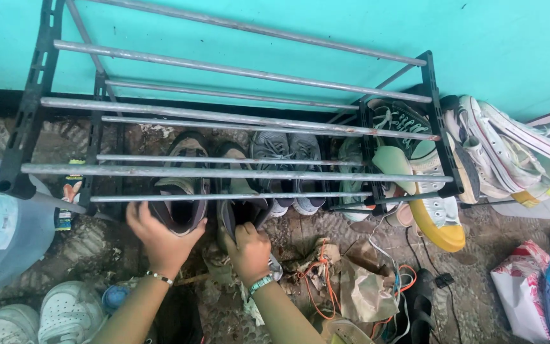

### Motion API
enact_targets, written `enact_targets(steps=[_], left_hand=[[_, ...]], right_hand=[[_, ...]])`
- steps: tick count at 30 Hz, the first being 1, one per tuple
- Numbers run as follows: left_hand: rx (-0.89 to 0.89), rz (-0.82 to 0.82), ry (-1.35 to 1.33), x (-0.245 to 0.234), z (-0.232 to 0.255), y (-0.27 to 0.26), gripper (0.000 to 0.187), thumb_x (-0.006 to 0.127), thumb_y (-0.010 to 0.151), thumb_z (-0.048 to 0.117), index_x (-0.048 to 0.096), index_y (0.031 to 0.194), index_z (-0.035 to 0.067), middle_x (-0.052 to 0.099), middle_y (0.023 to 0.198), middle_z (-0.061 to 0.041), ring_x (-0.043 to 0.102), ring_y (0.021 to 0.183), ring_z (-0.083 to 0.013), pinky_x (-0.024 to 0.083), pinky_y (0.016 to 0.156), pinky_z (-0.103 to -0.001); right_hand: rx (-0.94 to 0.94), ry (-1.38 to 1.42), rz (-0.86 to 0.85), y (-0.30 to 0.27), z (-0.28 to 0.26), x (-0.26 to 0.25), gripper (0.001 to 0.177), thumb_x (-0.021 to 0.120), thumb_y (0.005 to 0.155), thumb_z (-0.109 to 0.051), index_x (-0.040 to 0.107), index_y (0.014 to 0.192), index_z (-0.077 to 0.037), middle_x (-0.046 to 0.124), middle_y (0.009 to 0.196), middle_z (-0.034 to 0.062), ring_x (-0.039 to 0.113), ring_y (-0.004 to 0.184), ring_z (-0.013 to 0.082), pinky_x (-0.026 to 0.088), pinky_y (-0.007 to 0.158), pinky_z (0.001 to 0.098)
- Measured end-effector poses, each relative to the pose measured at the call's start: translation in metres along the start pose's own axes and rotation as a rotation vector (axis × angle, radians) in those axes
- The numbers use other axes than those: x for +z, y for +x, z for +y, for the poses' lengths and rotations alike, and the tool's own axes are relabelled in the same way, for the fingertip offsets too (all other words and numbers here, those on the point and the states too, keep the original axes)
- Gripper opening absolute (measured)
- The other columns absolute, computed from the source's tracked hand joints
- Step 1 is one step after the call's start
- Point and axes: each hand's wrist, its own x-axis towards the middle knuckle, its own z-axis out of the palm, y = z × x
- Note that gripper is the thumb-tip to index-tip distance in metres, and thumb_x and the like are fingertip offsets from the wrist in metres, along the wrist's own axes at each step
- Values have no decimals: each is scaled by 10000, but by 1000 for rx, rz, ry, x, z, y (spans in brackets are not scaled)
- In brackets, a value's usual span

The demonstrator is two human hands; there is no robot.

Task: The person is cleaning various pairs of shoes near a shoe rack using a brush.

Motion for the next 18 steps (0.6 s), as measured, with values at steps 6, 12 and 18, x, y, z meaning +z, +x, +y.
enact_targets(steps=[6, 12, 18], left_hand=[[-605, -437, -468, 20, 3, 7, 1231, 941, 621, 290, 219, 1560, -45, 560, 1384, -302, 612, 1254, -391, 488, 1041, -432], [-701, -420, -498, 40, -4, 15, 1209, 948, 642, 269, 220, 1561, -25, 610, 1342, -261, 643, 1228, -340, 523, 1007, -412], [-651, -373, -612, 49, 4, 20, 1015, 936, 699, 205, 344, 1488, -34, 597, 1379, -236, 620, 1267, -319, 504, 1057, -401]], right_hand=[[-27, -84, -21, 39, -1, 19, 287, 774, 855, -267, 620, 713, -71, 639, 732, 108, 643, 570, 311, 515, 540, 425], [-53, -116, -94, 47, 11, 48, 287, 778, 881, -302, 680, 747, -69, 653, 726, 118, 658, 566, 306, 534, 548, 416], [-201, -202, -88, 57, 34, 44, 256, 782, 842, -308, 733, 840, -57, 669, 755, 120, 643, 543, 285, 548, 585, 423]])
